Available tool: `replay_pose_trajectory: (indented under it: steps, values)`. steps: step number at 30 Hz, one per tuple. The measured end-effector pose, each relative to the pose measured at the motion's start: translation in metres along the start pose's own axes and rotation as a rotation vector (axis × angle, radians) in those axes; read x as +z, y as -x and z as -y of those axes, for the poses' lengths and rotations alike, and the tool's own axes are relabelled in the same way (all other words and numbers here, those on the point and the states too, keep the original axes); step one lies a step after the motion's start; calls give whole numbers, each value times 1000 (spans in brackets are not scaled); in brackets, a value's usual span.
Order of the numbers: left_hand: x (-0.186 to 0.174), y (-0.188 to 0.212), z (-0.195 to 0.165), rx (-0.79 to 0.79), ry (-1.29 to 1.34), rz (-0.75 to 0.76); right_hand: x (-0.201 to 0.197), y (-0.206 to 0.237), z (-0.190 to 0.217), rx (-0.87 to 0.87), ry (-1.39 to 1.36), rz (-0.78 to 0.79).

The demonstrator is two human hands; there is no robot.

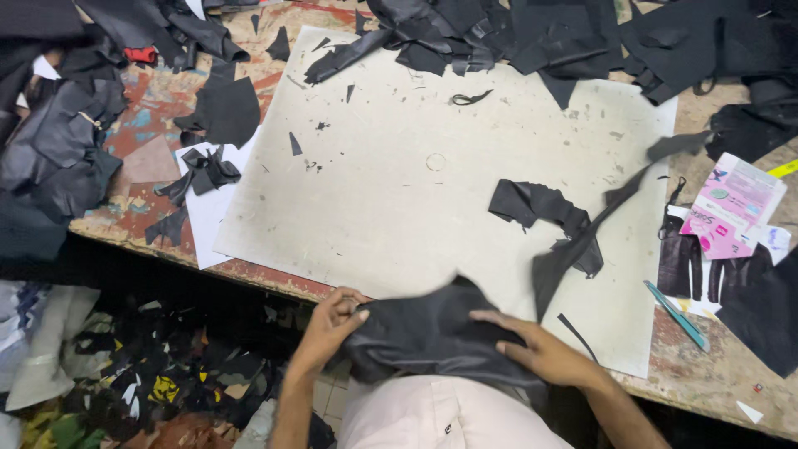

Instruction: The person uses a utility knife to cut black leather pieces on a work table. They place a paper pattern on the leather, trace and cut along the edges, then remove the pattern and set the cut leather aside. The process is repeated with additional leather pieces.

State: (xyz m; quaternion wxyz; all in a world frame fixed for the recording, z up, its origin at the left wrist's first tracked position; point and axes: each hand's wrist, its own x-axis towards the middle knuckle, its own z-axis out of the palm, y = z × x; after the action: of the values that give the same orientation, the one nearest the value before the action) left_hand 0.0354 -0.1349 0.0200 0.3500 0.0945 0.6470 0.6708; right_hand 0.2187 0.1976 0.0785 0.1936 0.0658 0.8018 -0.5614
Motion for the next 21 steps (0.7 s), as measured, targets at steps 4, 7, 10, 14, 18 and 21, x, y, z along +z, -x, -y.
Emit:
replay_pose_trajectory:
  steps: [4,7,10,14,18,21]
  values:
    - [-63,24,-48,-21,-112,-58,12,3,32,-56,-96,137]
    - [-95,-15,-86,341,-490,-40,17,-24,37,-265,29,-96]
    - [-97,-96,-112,580,-669,-124,21,-77,26,-407,241,-454]
    - [-48,-182,-99,863,-1181,-564,17,-147,1,-177,344,-634]
    - [27,-201,-49,708,-1386,-396,15,-156,-28,12,471,-705]
    - [64,-192,-18,630,-1405,-164,19,-137,-43,136,337,-683]
